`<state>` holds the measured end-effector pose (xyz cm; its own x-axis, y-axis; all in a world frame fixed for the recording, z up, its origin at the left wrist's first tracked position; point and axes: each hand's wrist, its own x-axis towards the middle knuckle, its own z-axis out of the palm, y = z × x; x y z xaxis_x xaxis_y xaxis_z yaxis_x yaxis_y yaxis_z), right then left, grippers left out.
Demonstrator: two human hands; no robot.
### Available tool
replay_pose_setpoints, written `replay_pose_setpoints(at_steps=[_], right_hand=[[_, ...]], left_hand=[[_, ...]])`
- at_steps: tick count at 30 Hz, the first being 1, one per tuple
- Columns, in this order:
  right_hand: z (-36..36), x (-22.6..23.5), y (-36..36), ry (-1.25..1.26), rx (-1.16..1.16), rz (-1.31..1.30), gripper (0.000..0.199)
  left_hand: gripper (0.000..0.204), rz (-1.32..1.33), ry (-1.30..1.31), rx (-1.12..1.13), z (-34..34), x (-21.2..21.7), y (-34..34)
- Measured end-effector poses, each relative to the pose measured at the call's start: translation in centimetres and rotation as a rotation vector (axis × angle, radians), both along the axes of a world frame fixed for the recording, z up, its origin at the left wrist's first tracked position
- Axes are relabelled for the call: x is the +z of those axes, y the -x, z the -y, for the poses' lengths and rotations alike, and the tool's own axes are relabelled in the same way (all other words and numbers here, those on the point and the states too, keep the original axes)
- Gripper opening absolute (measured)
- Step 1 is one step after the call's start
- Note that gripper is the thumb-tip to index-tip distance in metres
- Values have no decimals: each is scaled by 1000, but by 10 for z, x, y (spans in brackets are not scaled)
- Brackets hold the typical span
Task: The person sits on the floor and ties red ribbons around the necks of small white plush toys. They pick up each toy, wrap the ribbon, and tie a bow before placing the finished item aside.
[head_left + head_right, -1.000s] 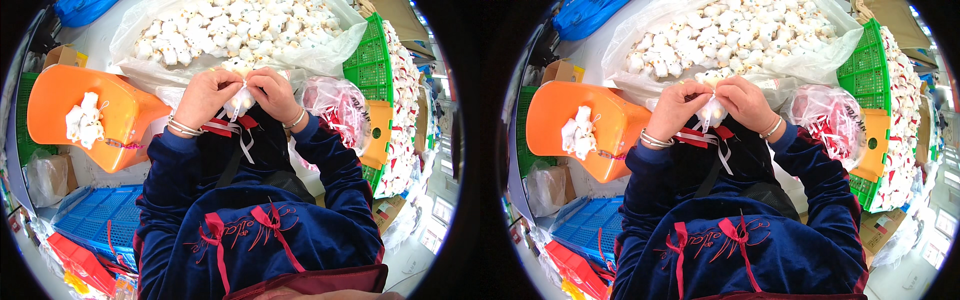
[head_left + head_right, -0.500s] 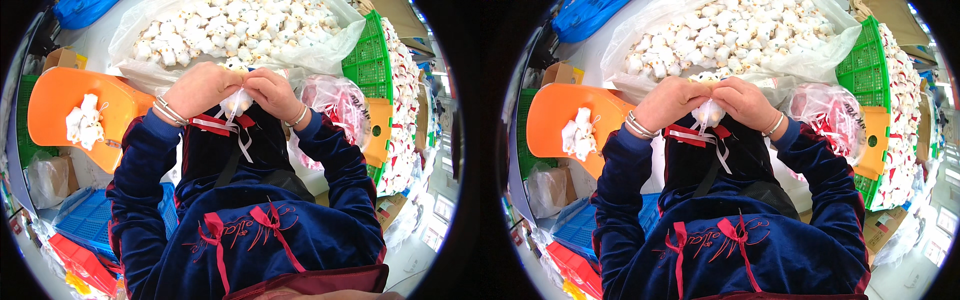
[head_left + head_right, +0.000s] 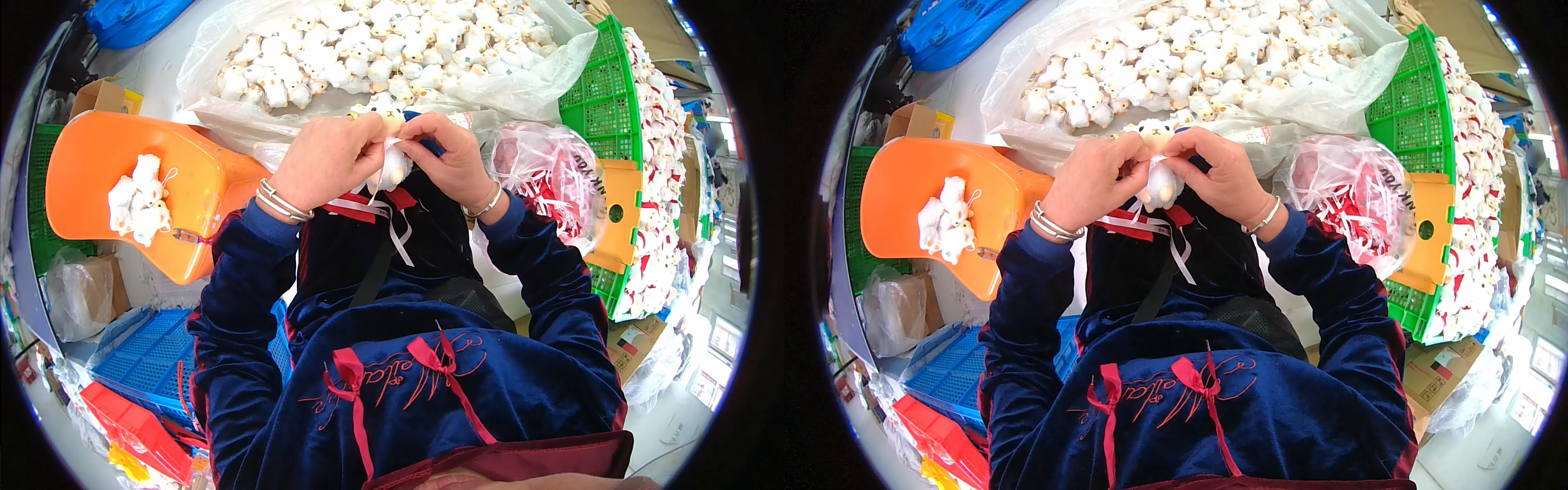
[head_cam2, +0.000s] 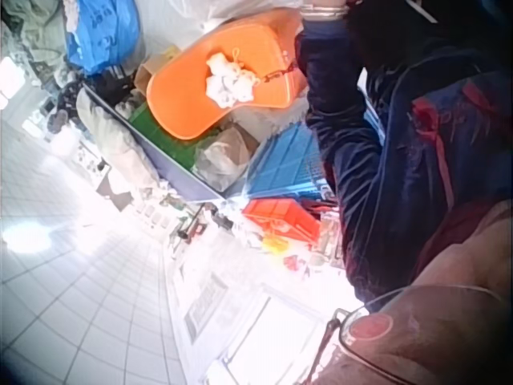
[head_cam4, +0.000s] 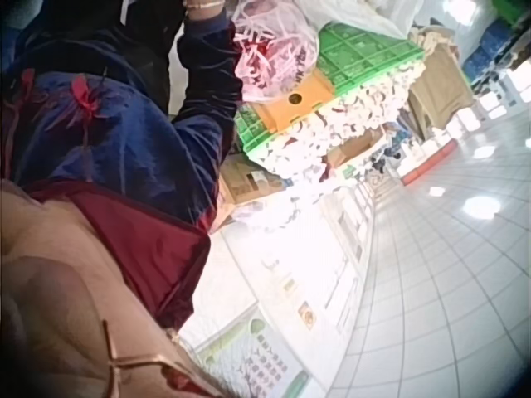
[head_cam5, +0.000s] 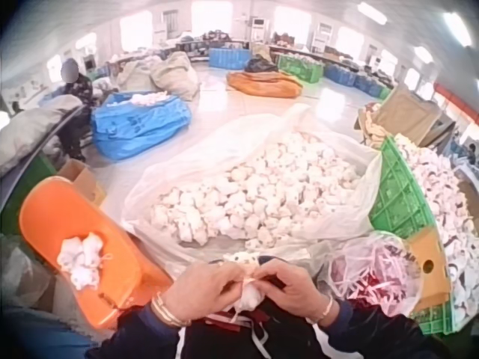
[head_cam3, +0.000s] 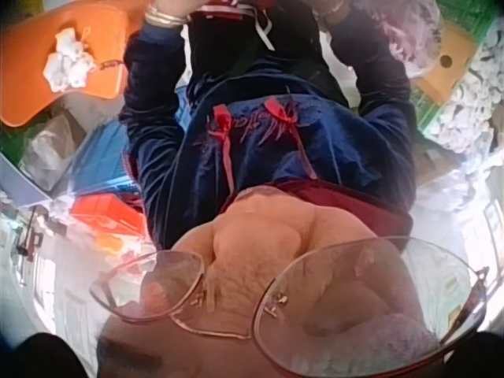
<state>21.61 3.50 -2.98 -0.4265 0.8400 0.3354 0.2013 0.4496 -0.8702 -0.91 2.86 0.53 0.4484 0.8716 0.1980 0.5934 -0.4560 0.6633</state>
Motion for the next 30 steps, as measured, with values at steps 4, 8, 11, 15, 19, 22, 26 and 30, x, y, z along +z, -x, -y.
replay_pose_setpoints(at_steps=[4, 8, 11, 15, 19, 22, 26, 30], right_hand=[[5, 2, 1, -27, -51, 9, 18], [12, 1, -12, -51, -199, 41, 17], [18, -1, -8, -43, -178, -8, 17], [13, -4, -3, 43, -170, -63, 21], [4, -5, -3, 114, -135, -94, 23], [0, -2, -3, 165, -96, -72, 25], [-1, 1, -5, 331, -44, -91, 28], [7, 3, -2, 516, 21, -209, 27]], left_hand=[[12, 52, 63, 108, 12, -4, 1], [11, 220, 107, 98, 21, -31, 8], [12, 384, 318, 169, 32, -39, 5], [16, 370, 447, 243, 35, -34, 2], [20, 635, 420, 300, 35, -35, -10], [37, 407, 488, 274, 31, -30, -5], [44, 229, 62, 245, 28, -31, -7], [38, 558, 482, 236, 35, -31, -14]])
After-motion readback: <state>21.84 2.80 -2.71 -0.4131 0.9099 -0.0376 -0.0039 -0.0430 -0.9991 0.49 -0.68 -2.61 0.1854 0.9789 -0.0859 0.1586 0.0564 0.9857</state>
